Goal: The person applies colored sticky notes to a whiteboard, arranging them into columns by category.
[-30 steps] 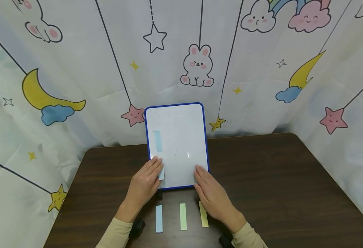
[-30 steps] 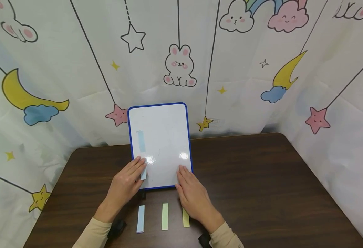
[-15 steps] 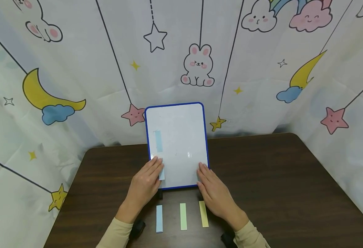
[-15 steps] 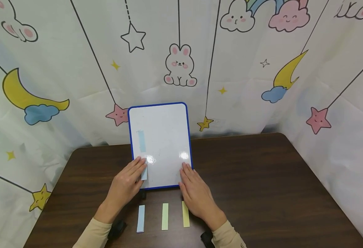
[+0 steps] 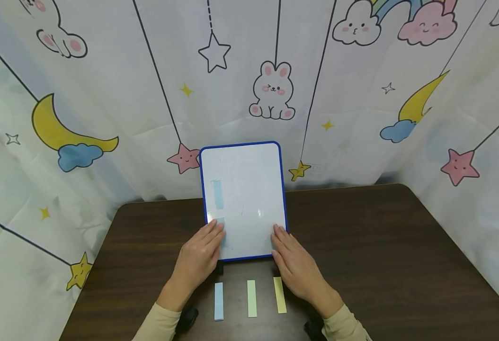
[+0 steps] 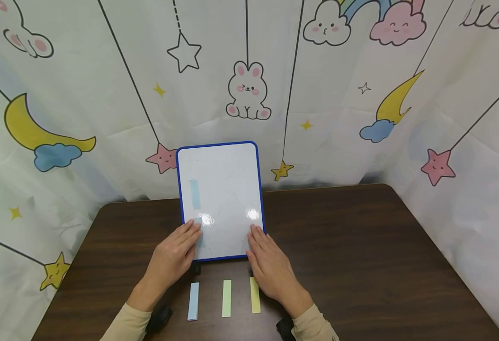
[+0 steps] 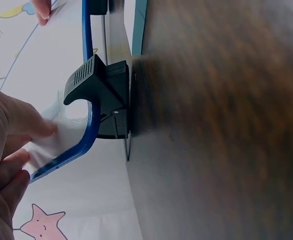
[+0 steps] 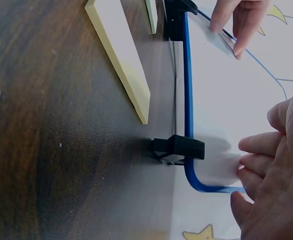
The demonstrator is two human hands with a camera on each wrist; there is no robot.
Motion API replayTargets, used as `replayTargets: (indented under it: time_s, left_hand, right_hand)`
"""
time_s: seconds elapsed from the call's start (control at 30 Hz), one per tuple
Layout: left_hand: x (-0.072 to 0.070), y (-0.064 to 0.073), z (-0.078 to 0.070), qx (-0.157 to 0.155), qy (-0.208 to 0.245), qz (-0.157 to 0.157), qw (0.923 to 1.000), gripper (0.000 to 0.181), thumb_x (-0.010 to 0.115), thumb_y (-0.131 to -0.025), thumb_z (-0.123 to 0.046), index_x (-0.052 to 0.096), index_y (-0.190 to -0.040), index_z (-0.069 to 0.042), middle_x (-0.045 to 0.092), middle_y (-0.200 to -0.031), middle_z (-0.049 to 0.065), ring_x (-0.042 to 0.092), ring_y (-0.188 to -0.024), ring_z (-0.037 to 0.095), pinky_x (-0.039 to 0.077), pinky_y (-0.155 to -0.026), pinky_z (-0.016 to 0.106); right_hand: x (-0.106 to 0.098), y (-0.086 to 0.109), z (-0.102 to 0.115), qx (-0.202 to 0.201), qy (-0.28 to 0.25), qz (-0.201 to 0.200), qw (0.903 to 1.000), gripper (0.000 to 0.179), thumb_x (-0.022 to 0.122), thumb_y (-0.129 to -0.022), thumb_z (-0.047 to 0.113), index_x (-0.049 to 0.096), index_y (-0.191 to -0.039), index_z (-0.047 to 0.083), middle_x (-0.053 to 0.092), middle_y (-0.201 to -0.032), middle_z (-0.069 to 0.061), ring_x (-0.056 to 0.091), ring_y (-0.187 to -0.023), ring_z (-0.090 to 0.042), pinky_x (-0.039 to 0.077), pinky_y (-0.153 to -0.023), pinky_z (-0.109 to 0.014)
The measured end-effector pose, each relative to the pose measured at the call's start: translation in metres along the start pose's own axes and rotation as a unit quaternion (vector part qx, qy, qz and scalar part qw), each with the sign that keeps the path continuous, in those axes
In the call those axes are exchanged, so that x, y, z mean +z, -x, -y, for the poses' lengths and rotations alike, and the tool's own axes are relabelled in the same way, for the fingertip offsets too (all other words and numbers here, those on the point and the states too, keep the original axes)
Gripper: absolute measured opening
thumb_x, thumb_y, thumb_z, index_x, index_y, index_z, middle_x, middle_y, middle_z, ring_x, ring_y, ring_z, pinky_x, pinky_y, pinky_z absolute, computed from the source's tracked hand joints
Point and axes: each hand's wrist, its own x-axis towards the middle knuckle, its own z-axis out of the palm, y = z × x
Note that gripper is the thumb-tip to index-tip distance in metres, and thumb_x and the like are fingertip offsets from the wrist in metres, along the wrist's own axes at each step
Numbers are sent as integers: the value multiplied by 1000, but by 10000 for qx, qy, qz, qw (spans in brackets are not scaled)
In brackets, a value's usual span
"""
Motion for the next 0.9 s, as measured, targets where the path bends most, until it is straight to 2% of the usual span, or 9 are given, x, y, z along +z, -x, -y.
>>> replayTargets:
  time_s: [0.13,0.4,0.73,0.9]
  left_hand:
    - [0,2,0,13,-5,-23,10000,47,78,-70,1,71,-116,-4,70,-124,9,62,-123,27,52,-101,42]
    - [-1,1,-2,114,7,-75,9999,35,73,-79,-7,72,-114,-3,71,-121,10,63,-121,28,54,-100,43]
    - [-2,1,-4,191,-115,-51,9997,34,74,-80,-10,73,-113,-3,71,-121,11,63,-121,29,53,-100,43]
    - [-2,0,-6,200,-110,-84,9997,31,69,-86,-15,72,-115,-3,71,-120,11,64,-121,28,53,-101,43]
  right_hand:
    - [0,0,0,-16,-10,-24,10000,49,40,-105,32,40,-150,12,27,-162,-1,25,-151,-17,30,-121,-41]
    - [-1,1,1,30,-144,-29,9999,50,41,-105,32,38,-150,12,27,-162,0,26,-151,-17,33,-120,-43]
    - [-1,1,-1,26,-396,4,9992,50,37,-106,34,36,-151,12,25,-163,1,25,-151,-16,33,-119,-41]
    - [-1,3,-2,-19,-373,-33,9993,50,38,-106,33,38,-151,12,26,-163,0,26,-151,-17,34,-119,-41]
